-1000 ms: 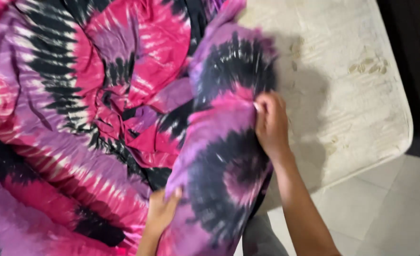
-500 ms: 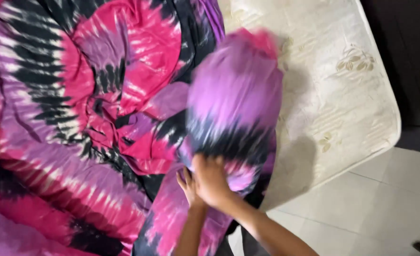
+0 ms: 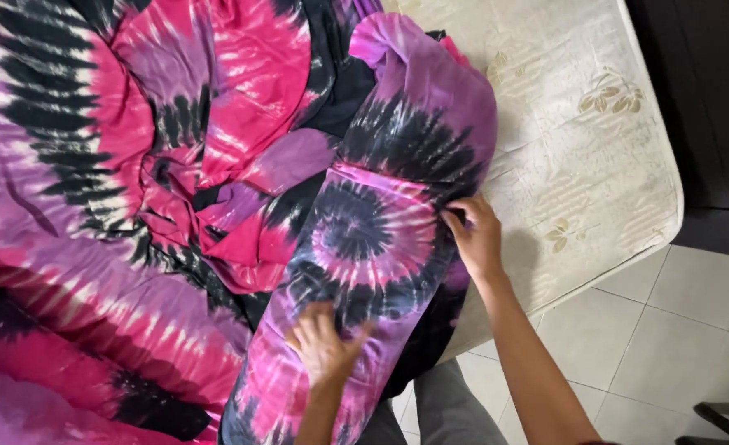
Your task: The person inserts a white pillow into a pink, black, and purple tie-dye pillowcase. They repeatedly push the pillow into the opening, adjust the fabric, and smooth the case over the pillow to ensure it is fully covered.
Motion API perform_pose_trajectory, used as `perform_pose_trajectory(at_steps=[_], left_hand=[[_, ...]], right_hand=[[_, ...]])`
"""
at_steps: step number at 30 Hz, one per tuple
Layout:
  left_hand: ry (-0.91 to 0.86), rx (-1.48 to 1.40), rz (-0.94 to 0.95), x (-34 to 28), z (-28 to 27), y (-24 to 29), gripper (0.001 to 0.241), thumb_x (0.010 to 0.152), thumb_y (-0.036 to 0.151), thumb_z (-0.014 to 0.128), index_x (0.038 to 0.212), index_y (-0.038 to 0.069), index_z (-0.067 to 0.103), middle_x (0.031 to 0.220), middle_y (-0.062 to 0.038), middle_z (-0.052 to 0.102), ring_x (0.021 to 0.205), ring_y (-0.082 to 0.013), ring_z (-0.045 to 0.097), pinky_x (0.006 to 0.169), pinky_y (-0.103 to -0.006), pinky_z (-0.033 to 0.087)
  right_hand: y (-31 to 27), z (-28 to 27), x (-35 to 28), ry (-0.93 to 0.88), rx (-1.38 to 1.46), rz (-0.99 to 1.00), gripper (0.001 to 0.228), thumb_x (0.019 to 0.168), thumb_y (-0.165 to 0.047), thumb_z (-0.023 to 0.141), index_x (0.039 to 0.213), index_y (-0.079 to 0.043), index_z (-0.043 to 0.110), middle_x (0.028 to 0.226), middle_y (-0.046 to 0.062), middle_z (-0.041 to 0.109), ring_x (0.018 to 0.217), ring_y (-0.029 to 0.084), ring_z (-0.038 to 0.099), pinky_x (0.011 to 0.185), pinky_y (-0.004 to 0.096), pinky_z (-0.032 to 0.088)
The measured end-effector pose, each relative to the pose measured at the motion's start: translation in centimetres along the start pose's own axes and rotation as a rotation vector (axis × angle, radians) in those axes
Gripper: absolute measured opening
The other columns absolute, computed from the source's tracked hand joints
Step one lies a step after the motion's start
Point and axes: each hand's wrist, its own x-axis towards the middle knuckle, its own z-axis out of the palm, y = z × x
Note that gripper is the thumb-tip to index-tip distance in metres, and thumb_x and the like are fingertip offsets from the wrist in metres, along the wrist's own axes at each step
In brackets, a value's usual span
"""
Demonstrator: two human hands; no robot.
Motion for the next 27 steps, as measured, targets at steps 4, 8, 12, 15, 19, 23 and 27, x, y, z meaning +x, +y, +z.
perform_pose_trajectory(at_steps=[4,8,12,15,19,23,27], left_hand=[[-0.032,0.117,0.229,-2.8,-0.2,1.6,0.124,0.060,0.085,0.078,0.146,0.002,0.045,0.148,-0.015,0.047,0.139,-0.0349,0.043,0.115,-0.0585,0.031],[-0.074,-0.041,0.236,-2.3,0.9,1.3,0.102,0.064,0.062,0.086,0.133,-0.007,0.057,0.148,-0.022,0.052,0.148,-0.0479,0.031,0.123,-0.0655,0.015],[-0.140,-0.020,0.154,-1.1,3.6,2.5,0.086,0.069,0.054,0.083,0.132,0.000,0.061,0.131,-0.018,0.065,0.149,-0.0470,0.032,0.125,-0.0611,0.012],[-0.109,-0.086,0.180,-1.6,2.0,2.0,0.079,0.071,0.062,0.080,0.115,-0.002,0.064,0.121,-0.022,0.065,0.149,-0.0466,0.032,0.125,-0.0607,0.016],[-0.035,-0.208,0.097,-0.6,-4.8,1.8,0.083,0.083,0.045,0.075,0.148,0.004,0.046,0.152,-0.016,0.045,0.138,-0.0372,0.041,0.115,-0.0506,0.032],[0.120,-0.051,-0.358,-5.6,-8.4,-2.4,0.063,0.077,0.056,0.078,0.119,0.011,0.064,0.137,-0.008,0.060,0.130,-0.0365,0.053,0.127,-0.0654,0.010],[0.047,-0.022,-0.947,-11.6,-8.3,-9.0,0.119,0.063,0.074,0.068,0.160,0.016,0.031,0.171,-0.019,0.014,0.150,-0.0519,0.013,0.108,-0.0779,0.007]], right_hand=[[2.0,1.5,0.9,-0.060,-0.192,-0.160,0.008,0.092,-0.004,0.065,0.100,-0.001,0.065,0.096,0.013,0.064,0.089,0.032,0.059,0.081,0.040,0.048],[-2.5,-0.4,-3.8,-0.574,0.322,0.508,0.025,0.105,-0.013,0.043,0.095,-0.005,0.063,0.086,0.008,0.061,0.073,0.018,0.054,0.071,0.033,0.047],[-3.4,2.0,-5.9,-0.712,-0.089,-0.109,0.014,0.092,-0.013,0.059,0.095,-0.005,0.070,0.096,0.007,0.075,0.092,0.026,0.068,0.083,0.037,0.053],[-2.9,1.0,-4.3,-0.645,-0.082,0.084,0.016,0.084,-0.015,0.062,0.075,-0.005,0.069,0.065,0.004,0.062,0.055,0.017,0.053,0.055,0.033,0.041],[-4.4,0.5,-3.4,-0.100,-0.159,-0.289,0.023,0.095,-0.019,0.064,0.113,-0.003,0.064,0.107,0.013,0.066,0.099,0.029,0.060,0.091,0.040,0.046],[-6.0,5.0,-4.3,-0.082,-0.357,-0.474,0.036,0.083,-0.028,0.084,0.106,-0.010,0.064,0.094,0.004,0.065,0.083,0.023,0.060,0.074,0.037,0.045],[-5.0,7.6,-3.7,-0.028,-0.496,-0.386,0.007,0.091,-0.015,0.071,0.091,-0.011,0.065,0.084,0.005,0.066,0.075,0.029,0.060,0.068,0.044,0.045]])
